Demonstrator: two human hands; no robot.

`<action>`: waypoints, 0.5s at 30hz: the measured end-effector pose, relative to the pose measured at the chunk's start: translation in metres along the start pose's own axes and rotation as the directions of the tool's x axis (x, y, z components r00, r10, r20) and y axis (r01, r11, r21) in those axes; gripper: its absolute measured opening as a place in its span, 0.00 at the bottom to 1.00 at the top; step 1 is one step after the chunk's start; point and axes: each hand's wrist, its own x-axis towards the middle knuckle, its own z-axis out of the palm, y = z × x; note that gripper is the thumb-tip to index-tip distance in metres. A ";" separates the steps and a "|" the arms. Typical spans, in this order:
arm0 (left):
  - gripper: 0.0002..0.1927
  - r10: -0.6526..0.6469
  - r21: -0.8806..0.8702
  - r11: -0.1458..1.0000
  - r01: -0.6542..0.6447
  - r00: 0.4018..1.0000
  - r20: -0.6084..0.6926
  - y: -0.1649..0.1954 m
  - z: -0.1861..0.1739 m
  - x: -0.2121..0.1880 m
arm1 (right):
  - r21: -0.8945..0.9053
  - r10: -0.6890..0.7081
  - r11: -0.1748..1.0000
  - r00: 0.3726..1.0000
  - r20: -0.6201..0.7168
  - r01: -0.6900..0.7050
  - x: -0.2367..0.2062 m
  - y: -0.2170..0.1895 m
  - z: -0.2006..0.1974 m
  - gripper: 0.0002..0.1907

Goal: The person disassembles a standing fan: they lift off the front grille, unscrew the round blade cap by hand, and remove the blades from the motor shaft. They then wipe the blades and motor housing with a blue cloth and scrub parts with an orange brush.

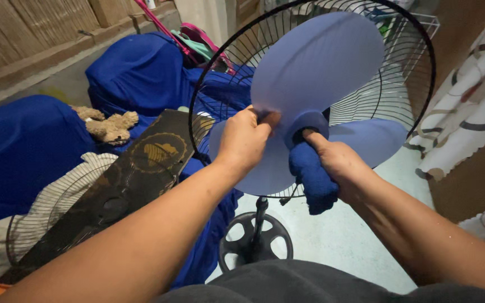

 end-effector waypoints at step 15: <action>0.12 -0.087 -0.082 0.992 0.096 0.991 0.097 -0.022 -0.001 0.010 | 0.280 0.019 0.956 0.969 0.248 -0.091 0.026 0.014 -0.018 0.17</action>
